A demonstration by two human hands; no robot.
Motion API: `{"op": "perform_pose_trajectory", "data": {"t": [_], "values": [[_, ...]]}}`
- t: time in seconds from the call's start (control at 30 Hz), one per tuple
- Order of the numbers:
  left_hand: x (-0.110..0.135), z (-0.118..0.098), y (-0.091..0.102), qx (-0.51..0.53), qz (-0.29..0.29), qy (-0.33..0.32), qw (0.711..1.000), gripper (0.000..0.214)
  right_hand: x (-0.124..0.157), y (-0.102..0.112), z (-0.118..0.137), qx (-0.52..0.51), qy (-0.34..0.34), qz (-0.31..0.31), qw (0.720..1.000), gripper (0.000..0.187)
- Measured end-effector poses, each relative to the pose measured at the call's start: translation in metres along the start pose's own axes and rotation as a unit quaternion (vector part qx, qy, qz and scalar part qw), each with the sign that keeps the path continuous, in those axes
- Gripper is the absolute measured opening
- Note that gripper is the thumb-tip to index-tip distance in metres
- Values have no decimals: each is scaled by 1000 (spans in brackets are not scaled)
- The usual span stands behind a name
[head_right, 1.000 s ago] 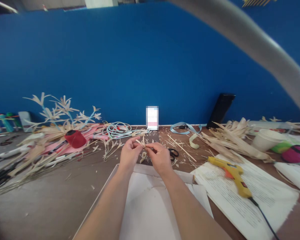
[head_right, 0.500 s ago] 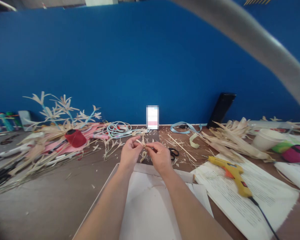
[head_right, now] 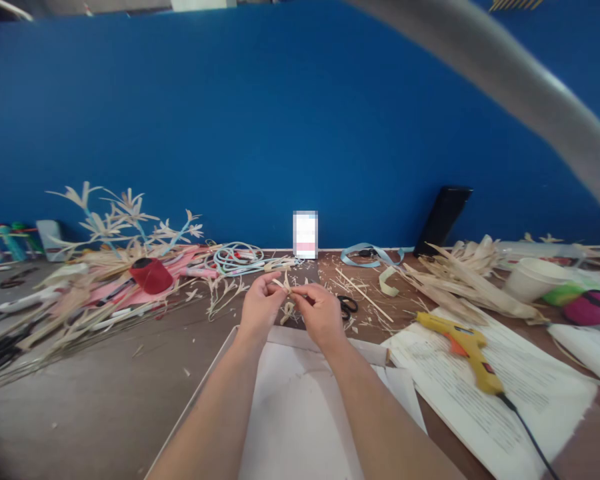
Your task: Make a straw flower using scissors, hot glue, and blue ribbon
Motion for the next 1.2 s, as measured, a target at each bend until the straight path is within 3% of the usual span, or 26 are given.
{"op": "perform_pose_trajectory", "data": {"t": [0.43, 0.63, 0.73, 0.87, 1.0, 1.2], "values": [[0, 3, -2, 52, -5, 8, 999, 43, -3, 1, -6, -18, -33, -2, 999, 18], [-1, -10, 6, 91, -51, -8, 995, 45, -10, 4, -27, -51, -113, -10, 992, 27], [-3, -4, 13, 68, -71, -3, 995, 37, -11, 6, -34, -78, -157, -12, 984, 30], [-2, 16, 3, 19, -15, 29, 999, 26, -12, 6, -35, -103, -171, -8, 980, 34], [0, 19, -14, 11, 62, 11, 998, 22, -13, 4, -36, -121, -163, 4, 979, 38], [2, 9, -18, 19, 72, 0, 997, 22, -14, -2, -41, -163, -170, 28, 971, 43]]}}
Point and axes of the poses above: each hand's wrist, its own x-axis away from the middle knuckle, its own y-axis out of the back of the hand, z = x × y, the point moved 10 cm from there along -x, towards the middle knuckle, and after that the axes turned 14 degrees about -y, right-handed, at the moved point
